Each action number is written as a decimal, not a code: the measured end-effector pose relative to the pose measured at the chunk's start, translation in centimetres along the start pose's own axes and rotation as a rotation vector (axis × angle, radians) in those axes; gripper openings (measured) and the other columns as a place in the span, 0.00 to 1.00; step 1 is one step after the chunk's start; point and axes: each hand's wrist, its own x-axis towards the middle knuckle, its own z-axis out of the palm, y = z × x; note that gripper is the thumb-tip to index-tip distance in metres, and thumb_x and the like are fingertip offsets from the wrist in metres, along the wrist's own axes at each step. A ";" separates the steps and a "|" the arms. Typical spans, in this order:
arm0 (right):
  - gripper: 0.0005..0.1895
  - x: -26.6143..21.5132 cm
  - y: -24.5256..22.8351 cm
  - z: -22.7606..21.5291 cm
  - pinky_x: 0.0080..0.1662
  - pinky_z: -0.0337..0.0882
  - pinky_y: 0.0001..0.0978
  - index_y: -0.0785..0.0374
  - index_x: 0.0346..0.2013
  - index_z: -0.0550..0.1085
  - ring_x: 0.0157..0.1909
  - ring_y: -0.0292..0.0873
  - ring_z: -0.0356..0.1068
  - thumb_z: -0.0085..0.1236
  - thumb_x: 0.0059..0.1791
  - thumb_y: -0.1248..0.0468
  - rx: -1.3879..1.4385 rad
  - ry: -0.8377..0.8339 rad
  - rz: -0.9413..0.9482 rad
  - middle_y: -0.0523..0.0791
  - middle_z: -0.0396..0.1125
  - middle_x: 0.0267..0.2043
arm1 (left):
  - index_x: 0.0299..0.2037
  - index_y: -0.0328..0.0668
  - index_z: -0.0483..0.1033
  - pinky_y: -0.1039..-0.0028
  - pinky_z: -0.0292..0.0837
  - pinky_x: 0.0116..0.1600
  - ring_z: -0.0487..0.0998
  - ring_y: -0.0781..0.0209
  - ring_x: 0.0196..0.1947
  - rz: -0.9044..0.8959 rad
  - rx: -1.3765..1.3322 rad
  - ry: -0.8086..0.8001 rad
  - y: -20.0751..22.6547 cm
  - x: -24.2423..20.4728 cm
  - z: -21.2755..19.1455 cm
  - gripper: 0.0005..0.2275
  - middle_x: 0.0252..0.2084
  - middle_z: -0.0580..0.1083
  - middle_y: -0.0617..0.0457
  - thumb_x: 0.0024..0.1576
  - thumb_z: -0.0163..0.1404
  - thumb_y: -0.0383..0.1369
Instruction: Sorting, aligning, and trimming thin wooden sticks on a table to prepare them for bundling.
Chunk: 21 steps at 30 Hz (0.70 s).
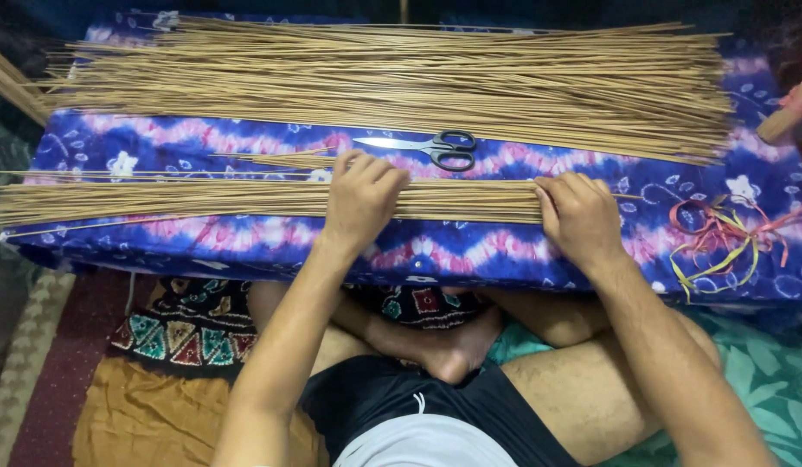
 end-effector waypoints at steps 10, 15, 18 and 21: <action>0.05 1.7 -5.0 -0.2 0.43 0.72 0.39 0.57 0.45 0.81 0.41 0.50 0.75 0.59 0.56 0.64 0.161 0.001 -0.085 0.43 0.70 0.35 | 0.30 0.49 0.74 0.66 0.67 0.54 0.75 0.60 0.35 -0.002 -0.040 0.123 7.2 2.3 3.6 0.06 0.29 0.70 0.57 0.58 0.54 0.34; 0.10 1.0 -2.5 -1.9 0.48 0.68 0.37 0.69 0.50 0.81 0.41 0.48 0.72 0.62 0.53 0.73 0.157 -0.113 0.011 0.47 0.73 0.41 | 0.37 0.47 0.75 0.66 0.66 0.49 0.75 0.59 0.37 -0.085 -0.060 -0.060 5.8 2.4 2.2 0.03 0.37 0.74 0.57 0.54 0.52 0.32; 0.13 0.5 -0.7 -1.9 0.49 0.68 0.38 0.70 0.52 0.81 0.44 0.50 0.72 0.61 0.53 0.73 0.150 -0.122 0.006 0.48 0.74 0.44 | 0.35 0.48 0.74 0.68 0.65 0.46 0.73 0.60 0.34 -0.098 -0.043 -0.062 5.2 2.8 2.5 0.03 0.33 0.71 0.58 0.54 0.52 0.33; 0.11 0.3 0.0 -2.0 0.48 0.68 0.37 0.68 0.51 0.82 0.42 0.49 0.71 0.62 0.54 0.73 0.128 -0.095 0.034 0.47 0.73 0.42 | 0.38 0.48 0.76 0.69 0.65 0.43 0.74 0.61 0.33 -0.110 -0.073 -0.095 5.2 3.0 2.5 0.04 0.35 0.72 0.58 0.56 0.52 0.33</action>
